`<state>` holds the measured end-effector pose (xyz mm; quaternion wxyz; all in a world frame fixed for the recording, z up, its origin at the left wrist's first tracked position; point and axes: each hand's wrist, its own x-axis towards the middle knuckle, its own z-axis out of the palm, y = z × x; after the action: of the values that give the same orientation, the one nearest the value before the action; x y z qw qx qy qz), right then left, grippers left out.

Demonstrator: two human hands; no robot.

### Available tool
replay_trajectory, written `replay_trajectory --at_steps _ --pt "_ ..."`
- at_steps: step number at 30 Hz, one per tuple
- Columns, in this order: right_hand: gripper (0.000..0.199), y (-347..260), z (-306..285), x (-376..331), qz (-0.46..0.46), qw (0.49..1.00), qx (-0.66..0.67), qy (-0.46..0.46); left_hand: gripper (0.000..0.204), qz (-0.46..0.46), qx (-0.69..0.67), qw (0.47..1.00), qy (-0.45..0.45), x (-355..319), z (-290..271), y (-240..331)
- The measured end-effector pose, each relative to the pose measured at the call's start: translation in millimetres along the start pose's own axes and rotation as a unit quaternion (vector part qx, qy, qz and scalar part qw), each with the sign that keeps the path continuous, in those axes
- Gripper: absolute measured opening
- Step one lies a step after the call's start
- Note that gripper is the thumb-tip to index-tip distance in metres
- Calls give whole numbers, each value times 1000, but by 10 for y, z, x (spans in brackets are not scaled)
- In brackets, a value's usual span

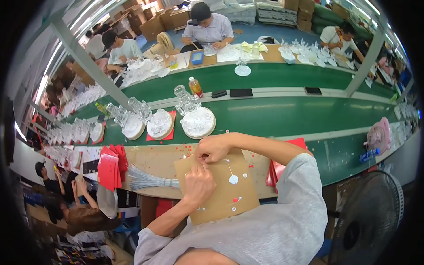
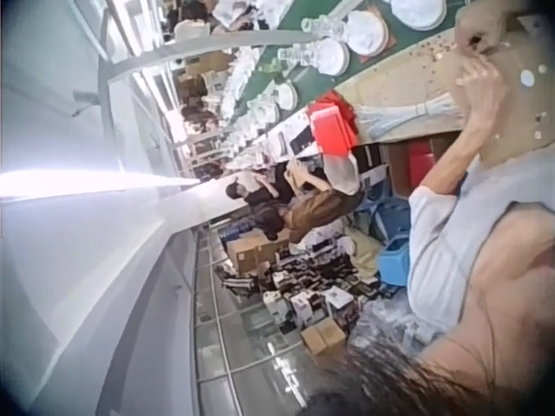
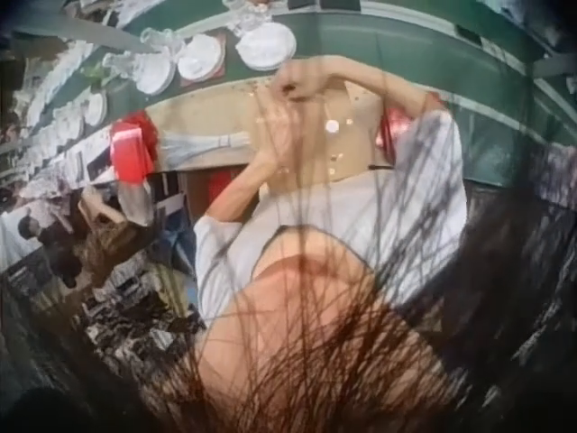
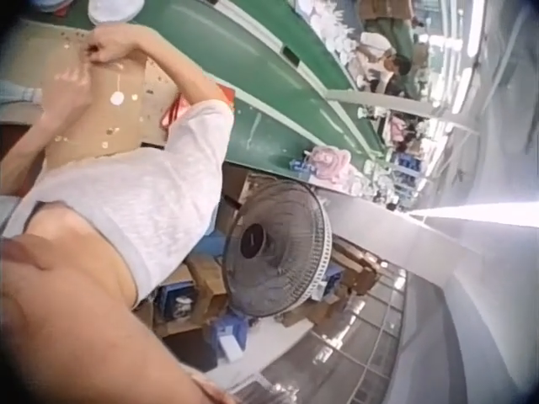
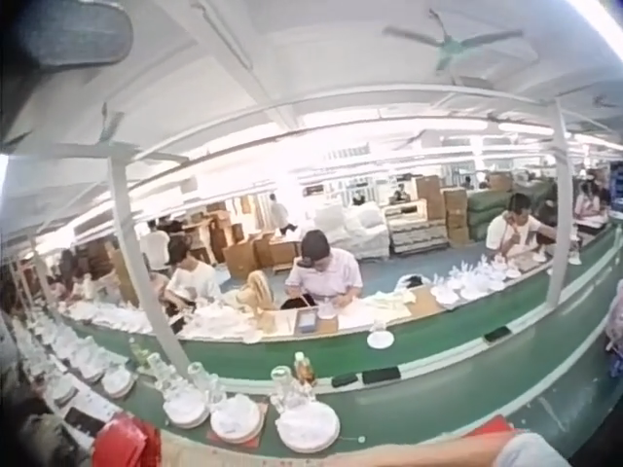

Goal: Assembling electrical wiring and components onto a cardboard template for light fixtures.

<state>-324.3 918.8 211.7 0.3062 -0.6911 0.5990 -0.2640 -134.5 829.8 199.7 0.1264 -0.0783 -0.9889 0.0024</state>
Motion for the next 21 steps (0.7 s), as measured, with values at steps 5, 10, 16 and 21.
replay_trajectory --at_steps 5,10,16,21 --pt "9 42 -51 24 -38 999 7 -34 26 -35 19 999 -13 31 53 148" --pt "10 -58 43 -141 38 999 12 29 23 -37 9 994 -99 -20 -40 43" --pt "24 -319 606 -378 108 941 11 321 27 -27 -236 969 68 -9 -119 -676" --pt "30 -551 844 -256 165 868 -93 459 28 -56 -319 945 53 -23 27 -693"
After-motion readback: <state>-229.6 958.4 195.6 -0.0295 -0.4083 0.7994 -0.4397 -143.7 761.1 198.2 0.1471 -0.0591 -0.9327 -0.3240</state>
